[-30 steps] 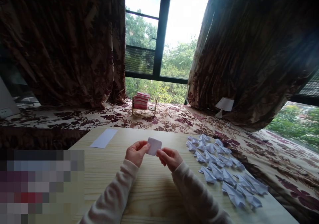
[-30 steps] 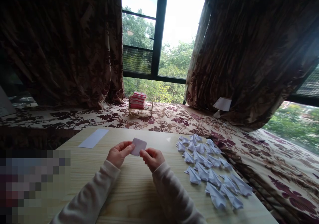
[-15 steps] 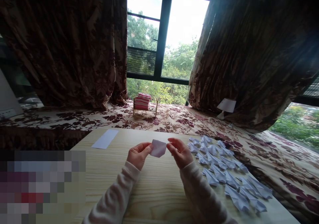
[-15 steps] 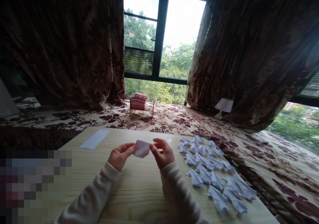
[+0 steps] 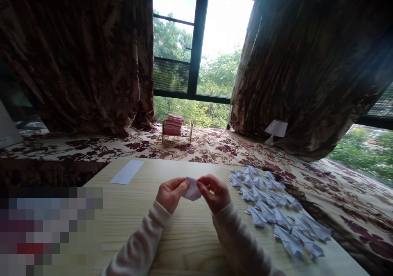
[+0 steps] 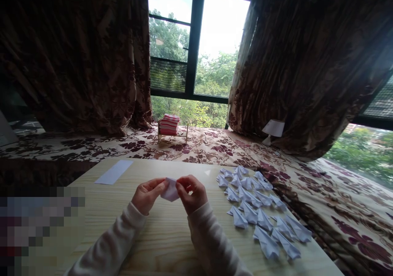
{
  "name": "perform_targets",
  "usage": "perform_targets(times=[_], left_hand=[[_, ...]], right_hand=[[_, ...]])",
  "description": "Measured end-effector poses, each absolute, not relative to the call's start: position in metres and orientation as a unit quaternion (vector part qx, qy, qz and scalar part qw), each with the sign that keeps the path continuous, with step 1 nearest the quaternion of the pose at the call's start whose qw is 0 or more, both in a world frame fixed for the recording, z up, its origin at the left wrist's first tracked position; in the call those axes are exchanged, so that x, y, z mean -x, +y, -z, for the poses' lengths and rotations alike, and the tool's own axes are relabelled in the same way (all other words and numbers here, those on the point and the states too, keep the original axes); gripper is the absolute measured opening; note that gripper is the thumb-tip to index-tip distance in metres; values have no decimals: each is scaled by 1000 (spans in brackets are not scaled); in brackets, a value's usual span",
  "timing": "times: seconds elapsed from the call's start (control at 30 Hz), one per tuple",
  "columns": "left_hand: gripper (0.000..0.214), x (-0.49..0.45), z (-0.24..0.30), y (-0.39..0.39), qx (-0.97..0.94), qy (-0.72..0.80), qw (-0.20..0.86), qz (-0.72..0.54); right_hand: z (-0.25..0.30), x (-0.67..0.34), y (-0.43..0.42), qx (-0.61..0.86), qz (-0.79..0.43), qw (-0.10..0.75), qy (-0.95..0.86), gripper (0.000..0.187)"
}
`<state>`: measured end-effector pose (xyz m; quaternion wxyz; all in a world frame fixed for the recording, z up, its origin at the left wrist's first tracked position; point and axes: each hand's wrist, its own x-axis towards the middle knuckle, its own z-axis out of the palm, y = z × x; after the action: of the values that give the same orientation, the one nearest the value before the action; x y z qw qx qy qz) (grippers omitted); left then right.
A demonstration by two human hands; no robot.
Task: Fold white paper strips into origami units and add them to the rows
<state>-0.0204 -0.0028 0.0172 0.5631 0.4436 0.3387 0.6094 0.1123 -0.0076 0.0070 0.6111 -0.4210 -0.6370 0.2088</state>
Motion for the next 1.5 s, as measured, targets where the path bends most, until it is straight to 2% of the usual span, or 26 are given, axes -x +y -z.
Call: perform_targets(times=[0.17, 0.33, 0.6, 0.93, 1.23, 1.5], left_hand=[[21, 22, -17, -3, -475, 350, 561, -582], [16, 24, -18, -3, -502, 354, 573, -543], [15, 23, -16, -2, -493, 365, 552, -565], [13, 24, -19, -4, -502, 388, 533, -560], [13, 26, -15, 1, -490, 402, 523, -570], [20, 24, -14, 0, -491, 395, 521, -576]], right_hand=[[-14, -112, -13, 413, -152, 586, -680, 4], [-16, -111, -18, 397, -57, 571, -716, 8], [-16, -113, -20, 383, 58, 516, -764, 15], [-19, -114, -22, 385, 106, 472, -786, 18], [-26, -116, -24, 363, 200, 426, -804, 20], [-23, -115, -23, 355, 172, 448, -802, 20]])
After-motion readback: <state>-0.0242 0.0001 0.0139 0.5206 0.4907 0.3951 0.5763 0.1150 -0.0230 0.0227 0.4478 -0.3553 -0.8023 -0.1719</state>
